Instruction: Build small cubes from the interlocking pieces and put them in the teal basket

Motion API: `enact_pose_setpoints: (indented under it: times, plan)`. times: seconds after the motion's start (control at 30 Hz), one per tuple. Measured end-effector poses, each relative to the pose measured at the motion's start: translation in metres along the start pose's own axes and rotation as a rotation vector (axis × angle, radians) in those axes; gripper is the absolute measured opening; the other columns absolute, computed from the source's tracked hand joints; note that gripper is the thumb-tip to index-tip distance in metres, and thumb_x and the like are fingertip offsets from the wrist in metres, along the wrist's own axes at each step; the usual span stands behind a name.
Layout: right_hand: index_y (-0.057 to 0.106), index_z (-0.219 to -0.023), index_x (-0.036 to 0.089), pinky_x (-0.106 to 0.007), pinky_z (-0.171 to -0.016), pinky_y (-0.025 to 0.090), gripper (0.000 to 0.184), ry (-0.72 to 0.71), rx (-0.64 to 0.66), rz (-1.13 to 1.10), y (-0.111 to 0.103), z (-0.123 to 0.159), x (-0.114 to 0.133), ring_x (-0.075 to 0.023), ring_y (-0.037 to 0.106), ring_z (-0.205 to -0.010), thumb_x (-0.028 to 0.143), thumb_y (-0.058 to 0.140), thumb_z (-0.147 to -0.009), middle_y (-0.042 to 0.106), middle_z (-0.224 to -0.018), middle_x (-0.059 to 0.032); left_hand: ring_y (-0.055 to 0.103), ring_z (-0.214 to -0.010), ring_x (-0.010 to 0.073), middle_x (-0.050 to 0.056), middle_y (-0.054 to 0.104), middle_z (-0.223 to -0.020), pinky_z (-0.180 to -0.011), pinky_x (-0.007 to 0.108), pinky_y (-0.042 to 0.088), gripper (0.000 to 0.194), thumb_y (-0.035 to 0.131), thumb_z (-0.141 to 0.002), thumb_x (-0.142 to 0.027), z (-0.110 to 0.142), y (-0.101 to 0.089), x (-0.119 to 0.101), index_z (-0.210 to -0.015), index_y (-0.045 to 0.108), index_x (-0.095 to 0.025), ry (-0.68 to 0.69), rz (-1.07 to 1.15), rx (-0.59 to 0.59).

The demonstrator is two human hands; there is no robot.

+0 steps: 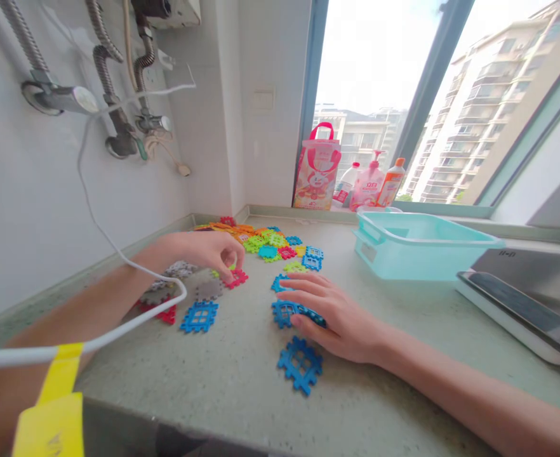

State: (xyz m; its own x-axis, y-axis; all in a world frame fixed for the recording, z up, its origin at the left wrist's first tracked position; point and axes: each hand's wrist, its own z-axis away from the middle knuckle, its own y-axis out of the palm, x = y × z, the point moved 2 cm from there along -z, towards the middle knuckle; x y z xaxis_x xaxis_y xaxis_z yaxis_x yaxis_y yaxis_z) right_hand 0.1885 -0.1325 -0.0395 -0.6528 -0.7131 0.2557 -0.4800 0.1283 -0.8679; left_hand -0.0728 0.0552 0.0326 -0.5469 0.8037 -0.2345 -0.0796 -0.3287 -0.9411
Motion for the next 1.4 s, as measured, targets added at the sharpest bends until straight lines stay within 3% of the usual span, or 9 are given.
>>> enact_pose_setpoints:
  times: [0.1,0.2,0.37,0.5,0.63,0.73,0.87,1.23,1.4]
  plan:
    - [0.063,-0.145,0.027,-0.052,-0.125,0.036,0.044,-0.154,0.108,-0.019,-0.005,0.001,0.021,-0.0276,0.049,-0.147,0.045,0.057,-0.105,0.058,-0.155,-0.0095,0.061,-0.069,0.0191,-0.003,0.065,-0.074,-0.057,0.027,0.041,0.038,0.085,-0.069,-0.042,0.01,0.004,-0.016,-0.098,0.069,-0.023,-0.005,0.11,0.276]
    - [0.064,-0.144,0.025,-0.05,-0.125,0.036,0.046,-0.207,0.169,-0.016,-0.007,0.0,0.031,-0.0271,0.052,-0.145,0.047,0.058,-0.105,0.058,-0.155,-0.0112,0.054,-0.062,0.0171,-0.005,0.059,-0.07,-0.052,0.027,0.035,0.045,0.092,-0.057,-0.035,0.013,0.011,-0.029,-0.09,0.065,-0.023,-0.026,0.143,0.309]
    - [0.065,-0.143,0.027,-0.051,-0.122,0.039,0.042,-0.13,0.125,0.031,-0.009,0.0,0.016,-0.0284,0.054,-0.142,0.045,0.055,-0.106,0.06,-0.153,-0.0108,0.048,-0.056,0.0147,-0.007,0.054,-0.066,-0.051,0.027,0.03,0.048,0.096,-0.053,-0.046,-0.001,0.03,-0.047,-0.084,0.067,-0.024,-0.018,0.092,0.169]
    - [0.059,-0.151,0.031,-0.056,-0.123,0.036,0.052,0.009,0.094,0.053,-0.012,0.003,0.0,-0.0307,0.05,-0.146,0.054,0.057,-0.105,0.056,-0.157,-0.0108,0.056,-0.063,0.0169,-0.003,0.059,-0.069,-0.059,0.029,0.038,0.048,0.084,-0.073,-0.067,-0.024,0.043,-0.062,-0.093,0.074,-0.025,0.008,-0.027,-0.276]
    - [0.045,-0.163,0.028,-0.061,-0.126,0.027,0.079,0.125,0.106,0.06,-0.014,0.003,-0.009,-0.0359,0.038,-0.154,0.068,0.063,-0.096,0.039,-0.169,-0.0148,0.068,-0.102,0.0251,0.008,0.074,-0.106,-0.095,0.037,0.05,0.037,0.059,-0.101,-0.053,-0.04,0.05,-0.064,-0.115,0.074,-0.022,0.087,-0.177,-0.616]
    - [0.047,-0.162,0.029,-0.063,-0.127,0.023,0.079,0.153,0.167,0.027,-0.012,0.0,-0.01,-0.0372,0.031,-0.158,0.07,0.061,-0.096,0.03,-0.173,-0.0144,0.049,-0.145,0.0294,0.011,0.054,-0.157,-0.123,0.045,0.033,0.045,0.047,-0.106,-0.037,-0.05,0.054,-0.057,-0.147,0.06,-0.023,0.151,-0.251,-0.585]
    - [0.062,-0.15,0.032,-0.061,-0.129,0.022,0.061,0.1,0.223,-0.027,-0.011,-0.005,-0.011,-0.0342,0.038,-0.155,0.067,0.058,-0.1,0.047,-0.165,-0.0099,0.03,-0.159,0.0295,0.009,0.03,-0.174,-0.129,0.049,0.024,0.059,0.039,-0.109,-0.044,-0.066,0.061,-0.044,-0.166,0.038,-0.026,0.12,-0.257,-0.363]
    - [0.071,-0.132,0.023,-0.046,-0.123,0.035,0.048,0.073,0.099,-0.056,-0.02,0.007,-0.026,-0.0279,0.055,-0.141,0.058,0.063,-0.101,0.066,-0.144,-0.0118,0.065,-0.121,0.0323,0.015,0.073,-0.128,-0.109,0.048,0.042,0.046,0.038,-0.107,-0.044,-0.037,0.039,-0.045,-0.125,0.075,-0.022,-0.097,-0.419,-0.396]
    - [0.071,-0.131,0.025,-0.045,-0.124,0.033,0.046,0.074,0.087,-0.03,-0.015,0.005,-0.03,-0.027,0.054,-0.142,0.06,0.059,-0.103,0.066,-0.145,-0.0099,0.062,-0.12,0.0346,0.02,0.071,-0.124,-0.105,0.05,0.042,0.039,0.043,-0.101,-0.033,-0.083,0.014,-0.039,-0.12,0.073,-0.017,-0.175,-0.589,-0.567]
